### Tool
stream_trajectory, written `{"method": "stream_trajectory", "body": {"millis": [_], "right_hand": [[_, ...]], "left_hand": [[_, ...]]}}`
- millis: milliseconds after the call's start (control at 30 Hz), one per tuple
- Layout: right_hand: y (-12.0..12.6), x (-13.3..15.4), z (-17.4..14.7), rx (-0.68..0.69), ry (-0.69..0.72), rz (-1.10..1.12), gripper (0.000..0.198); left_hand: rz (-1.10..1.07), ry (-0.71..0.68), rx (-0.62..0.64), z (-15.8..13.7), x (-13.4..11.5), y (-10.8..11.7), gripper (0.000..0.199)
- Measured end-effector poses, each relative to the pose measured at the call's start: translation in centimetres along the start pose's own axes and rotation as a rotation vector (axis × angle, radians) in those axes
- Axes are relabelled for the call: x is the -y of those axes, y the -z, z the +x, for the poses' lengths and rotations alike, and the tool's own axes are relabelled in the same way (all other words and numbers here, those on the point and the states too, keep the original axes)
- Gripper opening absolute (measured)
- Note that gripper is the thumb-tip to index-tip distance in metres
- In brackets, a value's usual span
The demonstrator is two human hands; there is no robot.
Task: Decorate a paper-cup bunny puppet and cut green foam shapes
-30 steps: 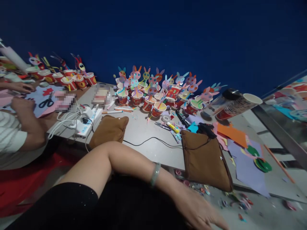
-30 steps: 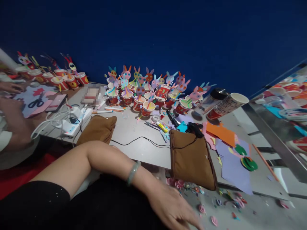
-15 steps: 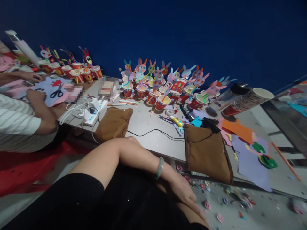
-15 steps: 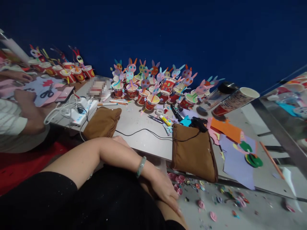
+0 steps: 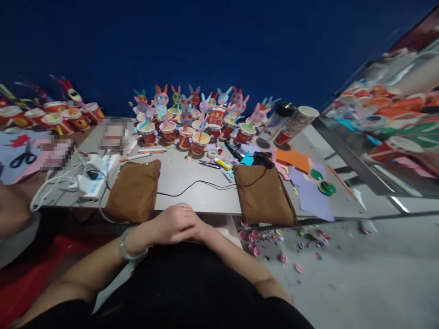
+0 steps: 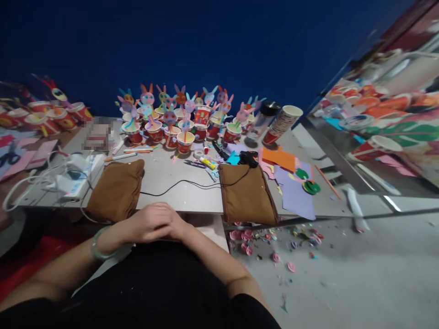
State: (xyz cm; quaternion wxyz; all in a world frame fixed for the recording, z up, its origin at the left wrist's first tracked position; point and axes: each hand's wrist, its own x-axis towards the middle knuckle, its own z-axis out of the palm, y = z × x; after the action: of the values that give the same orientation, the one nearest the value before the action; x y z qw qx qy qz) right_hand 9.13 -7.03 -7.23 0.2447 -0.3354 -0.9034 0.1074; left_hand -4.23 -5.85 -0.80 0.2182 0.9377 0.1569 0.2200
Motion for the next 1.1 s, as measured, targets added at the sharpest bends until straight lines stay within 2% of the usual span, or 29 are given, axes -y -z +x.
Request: {"method": "stream_trajectory", "body": {"millis": [67, 133, 200, 267, 367, 433, 500, 533, 567, 633, 767, 933, 1100], "right_hand": [[0.4, 0.2, -2.8, -0.033, 0.004, 0.027, 0.025], [0.8, 0.3, -5.8, -0.098, -0.021, 0.084, 0.015], [1.2, 0.1, -8.8, -0.197, -0.097, 0.079, 0.009], [2.1, -0.4, -11.7, -0.296, -0.185, -0.034, 0.01], [5.0, -1.9, -15.3, -0.489, -0.289, -0.291, 0.009], [8.0, -3.5, -17.4, -0.586, -0.468, -0.508, 0.007], [11.3, -5.6, -19.5, -0.719, -0.723, -0.715, 0.013], [12.8, -6.8, -20.5, -0.742, -0.843, -0.783, 0.015], [14.2, -8.1, -21.5, -0.727, -0.946, -0.808, 0.017], [16.2, -10.6, -23.3, -0.702, -1.059, -0.846, 0.021], [17.5, -14.3, -25.8, -0.595, -1.225, -0.803, 0.034], [17.4, -15.5, -26.4, -0.5, -1.298, -0.699, 0.026], [18.3, -15.5, -25.4, -0.21, -1.592, -0.65, 0.033]], "left_hand": [[0.013, 0.14, -0.138, -2.6, 1.2, 1.3, 0.021], [0.179, 0.353, -0.324, -5.0, 2.5, 1.9, 0.016], [0.329, 0.53, -0.374, -6.9, 4.0, 2.0, 0.026], [0.406, 0.627, -0.335, -8.0, 5.3, 2.0, 0.039], [0.448, 0.653, -0.224, -8.2, 6.5, 2.1, 0.047], [0.497, 0.655, -0.173, -7.7, 6.9, 2.4, 0.045], [0.541, 0.675, -0.133, -7.1, 6.9, 2.5, 0.043], [0.559, 0.693, -0.122, -6.8, 6.9, 2.5, 0.043], [0.577, 0.712, -0.118, -6.6, 6.9, 2.5, 0.043], [0.612, 0.748, -0.12, -6.4, 6.8, 2.3, 0.043], [0.645, 0.8, -0.126, -6.2, 6.8, 2.1, 0.042], [0.65, 0.865, -0.122, -6.1, 7.3, 2.9, 0.043], [0.648, 0.963, -0.148, -5.7, 7.8, 3.5, 0.044]]}}
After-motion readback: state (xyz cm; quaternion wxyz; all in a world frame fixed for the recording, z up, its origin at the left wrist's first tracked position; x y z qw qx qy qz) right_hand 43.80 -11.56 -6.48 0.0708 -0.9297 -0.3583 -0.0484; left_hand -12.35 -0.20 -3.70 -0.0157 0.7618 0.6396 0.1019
